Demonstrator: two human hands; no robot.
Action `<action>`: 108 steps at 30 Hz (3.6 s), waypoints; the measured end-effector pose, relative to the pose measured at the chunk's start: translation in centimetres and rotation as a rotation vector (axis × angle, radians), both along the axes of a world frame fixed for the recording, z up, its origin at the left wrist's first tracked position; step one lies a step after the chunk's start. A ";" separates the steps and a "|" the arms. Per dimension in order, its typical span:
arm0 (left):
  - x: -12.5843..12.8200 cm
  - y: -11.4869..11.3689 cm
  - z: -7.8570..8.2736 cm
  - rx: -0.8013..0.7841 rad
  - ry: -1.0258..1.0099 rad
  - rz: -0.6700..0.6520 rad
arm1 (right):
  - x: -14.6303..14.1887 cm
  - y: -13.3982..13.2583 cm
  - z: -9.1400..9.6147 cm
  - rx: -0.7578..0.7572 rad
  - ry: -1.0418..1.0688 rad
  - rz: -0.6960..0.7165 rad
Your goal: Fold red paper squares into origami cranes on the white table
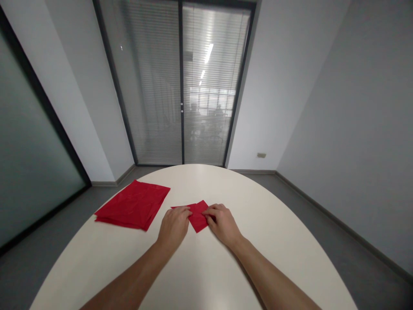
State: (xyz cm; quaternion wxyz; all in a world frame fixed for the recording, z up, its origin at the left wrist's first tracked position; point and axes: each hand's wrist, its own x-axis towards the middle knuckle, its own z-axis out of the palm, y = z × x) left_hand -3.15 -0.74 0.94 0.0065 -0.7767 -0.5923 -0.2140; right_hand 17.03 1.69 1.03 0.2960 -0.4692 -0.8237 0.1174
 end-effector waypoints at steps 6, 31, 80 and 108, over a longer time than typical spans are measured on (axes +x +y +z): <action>0.6 -0.4 -0.3 0.074 0.017 -0.021 | -0.3 -0.2 0.4 0.022 -0.007 0.002; 0.4 0.0 -0.9 -0.017 -0.097 -0.094 | -0.3 -0.2 -0.2 -0.005 0.068 0.035; -0.1 -0.7 -0.3 -0.069 -0.057 -0.369 | 0.2 0.2 -0.5 -0.035 0.088 0.039; 0.1 -0.6 -1.1 0.050 -0.099 -0.402 | 0.1 0.2 -0.4 -0.036 0.017 -0.044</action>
